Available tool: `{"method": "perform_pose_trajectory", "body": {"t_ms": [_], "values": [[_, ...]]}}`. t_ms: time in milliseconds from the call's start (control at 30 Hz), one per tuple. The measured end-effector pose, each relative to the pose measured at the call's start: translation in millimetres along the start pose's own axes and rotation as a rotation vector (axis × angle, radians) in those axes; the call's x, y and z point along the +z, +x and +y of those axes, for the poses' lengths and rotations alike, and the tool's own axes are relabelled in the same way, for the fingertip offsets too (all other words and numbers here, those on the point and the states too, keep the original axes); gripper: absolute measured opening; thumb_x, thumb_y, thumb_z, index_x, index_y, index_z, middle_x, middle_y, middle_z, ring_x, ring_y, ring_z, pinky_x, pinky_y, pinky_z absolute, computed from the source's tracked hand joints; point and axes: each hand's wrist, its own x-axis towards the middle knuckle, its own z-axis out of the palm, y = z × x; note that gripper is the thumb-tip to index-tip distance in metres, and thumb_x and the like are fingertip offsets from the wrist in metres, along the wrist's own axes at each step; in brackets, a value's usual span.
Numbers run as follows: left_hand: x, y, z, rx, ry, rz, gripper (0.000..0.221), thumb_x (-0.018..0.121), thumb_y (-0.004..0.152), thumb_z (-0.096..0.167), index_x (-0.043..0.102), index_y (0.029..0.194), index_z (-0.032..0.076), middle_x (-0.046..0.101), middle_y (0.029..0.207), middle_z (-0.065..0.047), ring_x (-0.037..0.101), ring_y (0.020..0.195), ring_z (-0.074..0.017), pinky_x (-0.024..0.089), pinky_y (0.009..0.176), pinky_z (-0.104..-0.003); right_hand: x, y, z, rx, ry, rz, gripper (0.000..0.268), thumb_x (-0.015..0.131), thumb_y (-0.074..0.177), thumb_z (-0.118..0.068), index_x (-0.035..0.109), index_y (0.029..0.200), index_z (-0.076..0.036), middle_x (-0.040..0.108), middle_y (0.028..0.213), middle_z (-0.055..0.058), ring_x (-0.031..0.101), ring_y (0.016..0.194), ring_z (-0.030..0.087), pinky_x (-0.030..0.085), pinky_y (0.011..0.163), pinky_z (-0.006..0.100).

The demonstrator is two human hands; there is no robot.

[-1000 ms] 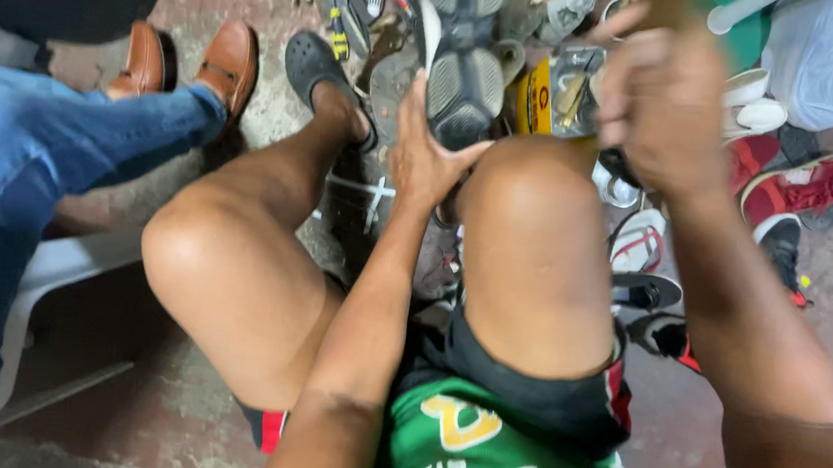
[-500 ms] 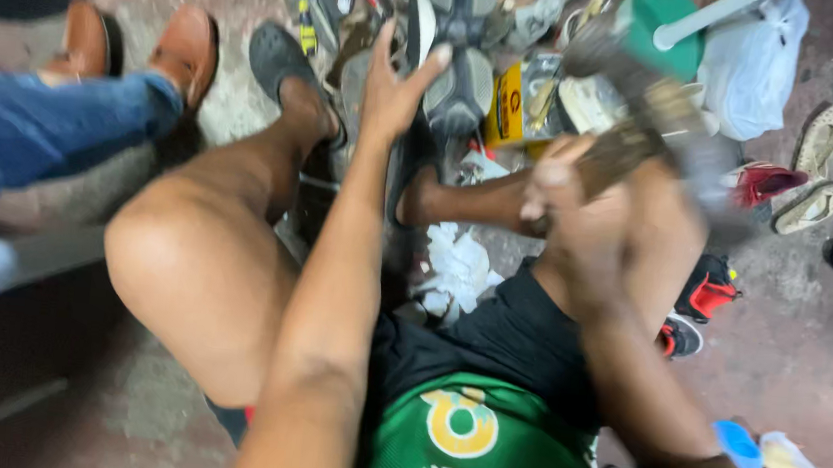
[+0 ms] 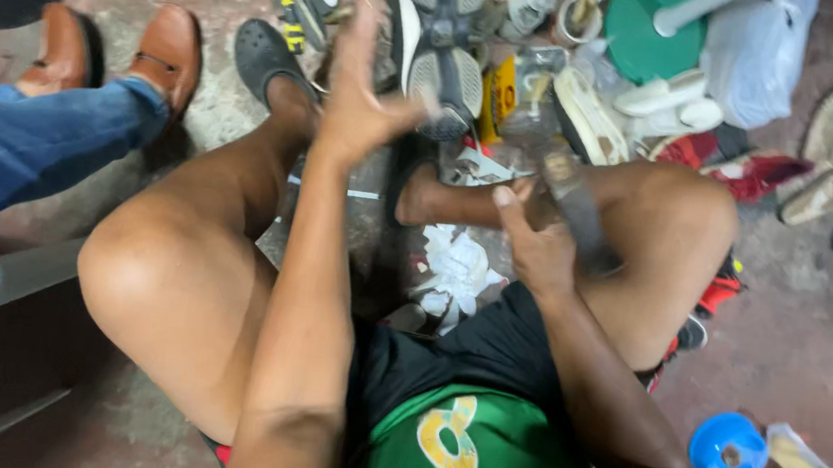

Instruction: The person fits a replacement sole onto a black sneaker and then secures it by hammering the bottom of the shoe.

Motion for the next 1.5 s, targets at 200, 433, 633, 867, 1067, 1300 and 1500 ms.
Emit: {"method": "perform_pose_trajectory", "body": {"t_ms": [200,433,633,867,1067,1300,1500], "values": [[28,-48,41,-0.039,0.434,-0.035,0.14,0.101,0.05,0.053,0.023,0.159,0.012,0.026,0.162,-0.023,0.035,0.145,-0.0472,0.04,0.114,-0.05,12,-7,-18,0.036,0.169,0.031,0.027,0.067,0.104,-0.011,0.051,0.082,-0.011,0.053,0.071,-0.004,0.045,0.06,0.003,0.036,0.056,0.023],[37,-19,15,-0.014,0.406,-0.026,0.101,0.097,0.074,0.055,0.046,0.157,0.028,0.036,0.171,-0.006,0.049,0.15,-0.0335,0.052,0.115,-0.044,1,-17,-14,-0.059,-0.183,0.012,0.024,0.072,0.099,-0.016,0.056,0.083,-0.008,0.048,0.07,-0.005,0.042,0.063,0.008,0.038,0.056,0.029],[31,-28,17,0.19,0.436,-0.038,0.119,0.104,0.053,0.058,0.046,0.151,0.025,0.03,0.165,-0.007,0.041,0.147,-0.0386,0.048,0.114,-0.05,7,-17,5,0.309,0.058,0.004,0.032,0.07,0.102,-0.025,0.054,0.08,-0.007,0.048,0.066,-0.004,0.04,0.059,0.009,0.033,0.054,0.028],[18,-15,9,0.172,0.354,-0.092,0.13,0.104,0.045,0.044,0.039,0.154,0.022,0.029,0.165,-0.008,0.04,0.148,-0.0397,0.045,0.119,-0.049,18,-3,-6,0.176,-0.184,-0.05,0.031,0.068,0.1,-0.037,0.065,0.101,-0.006,0.06,0.08,-0.003,0.055,0.075,0.009,0.048,0.068,0.029],[25,-5,-4,0.153,0.283,-0.051,0.117,0.105,0.052,0.033,0.044,0.153,0.025,0.029,0.167,-0.009,0.039,0.151,-0.0379,0.046,0.121,-0.045,28,4,-48,-0.066,-0.373,-0.015,0.032,0.07,0.099,-0.033,0.068,0.105,-0.002,0.068,0.086,0.004,0.065,0.079,0.016,0.053,0.072,0.035],[34,7,-6,0.176,0.269,0.017,0.111,0.108,0.058,0.037,0.048,0.152,0.025,0.026,0.168,-0.014,0.038,0.149,-0.042,0.041,0.123,-0.049,57,65,-13,0.066,-0.611,-0.112,0.032,0.072,0.098,-0.029,0.068,0.097,0.003,0.065,0.081,0.019,0.065,0.074,0.026,0.051,0.072,0.041],[32,7,-19,0.177,0.257,0.019,0.12,0.11,0.056,0.039,0.044,0.154,0.022,0.025,0.166,-0.016,0.035,0.15,-0.0437,0.036,0.126,-0.05,44,50,-2,-0.127,-0.281,-0.026,0.024,0.062,0.104,-0.026,0.068,0.101,-0.003,0.066,0.085,0.008,0.063,0.076,0.021,0.05,0.07,0.039]]}}
